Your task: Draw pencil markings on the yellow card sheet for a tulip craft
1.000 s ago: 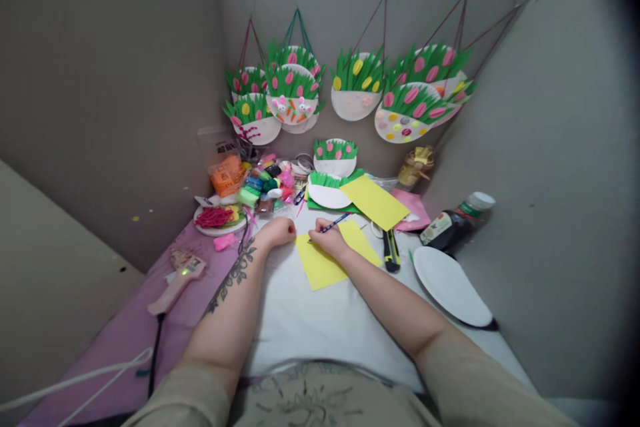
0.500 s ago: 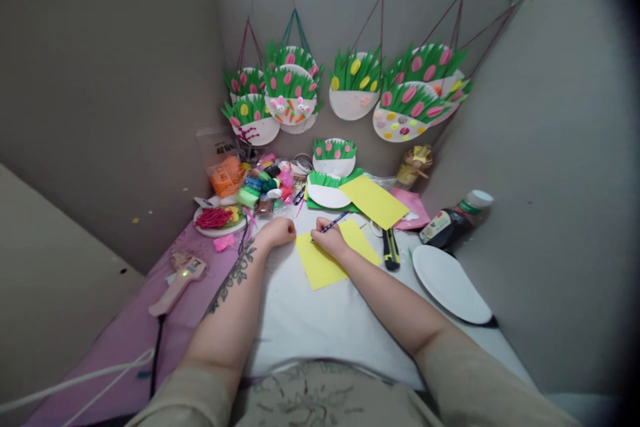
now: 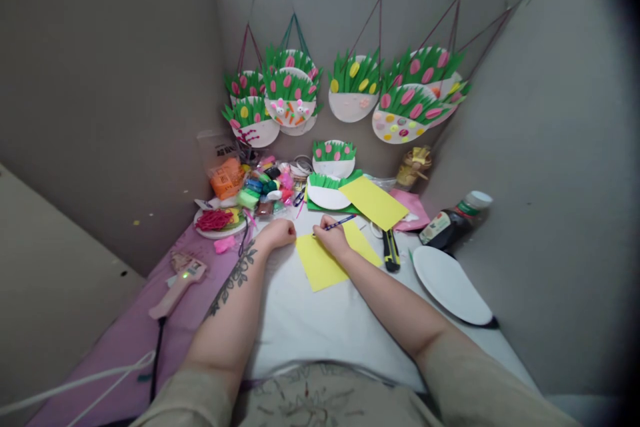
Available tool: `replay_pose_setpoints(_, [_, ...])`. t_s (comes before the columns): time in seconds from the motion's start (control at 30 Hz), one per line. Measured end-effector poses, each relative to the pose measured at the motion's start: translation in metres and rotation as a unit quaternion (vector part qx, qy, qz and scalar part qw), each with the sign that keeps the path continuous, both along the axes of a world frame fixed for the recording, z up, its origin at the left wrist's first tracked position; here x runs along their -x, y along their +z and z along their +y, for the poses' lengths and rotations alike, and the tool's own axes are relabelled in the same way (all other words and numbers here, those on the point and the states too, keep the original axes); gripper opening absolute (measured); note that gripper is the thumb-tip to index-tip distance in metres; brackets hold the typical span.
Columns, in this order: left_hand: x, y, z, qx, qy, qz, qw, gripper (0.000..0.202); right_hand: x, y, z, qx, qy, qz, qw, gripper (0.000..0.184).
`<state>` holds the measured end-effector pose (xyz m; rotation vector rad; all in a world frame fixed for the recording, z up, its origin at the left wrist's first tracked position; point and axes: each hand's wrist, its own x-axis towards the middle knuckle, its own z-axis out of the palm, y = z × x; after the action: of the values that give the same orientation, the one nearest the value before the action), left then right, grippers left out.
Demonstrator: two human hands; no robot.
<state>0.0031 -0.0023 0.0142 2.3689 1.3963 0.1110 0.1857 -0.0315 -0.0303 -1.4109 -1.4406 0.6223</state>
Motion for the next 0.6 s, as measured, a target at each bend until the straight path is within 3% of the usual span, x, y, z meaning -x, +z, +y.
replay_pose_setpoints(0.6, [0.0007, -0.0029, 0.0014, 0.001, 0.005, -0.004, 1.000, 0.022, 0.0018, 0.0011, -0.0021, 0.005, 0.013, -0.009, 1.000, 0.018])
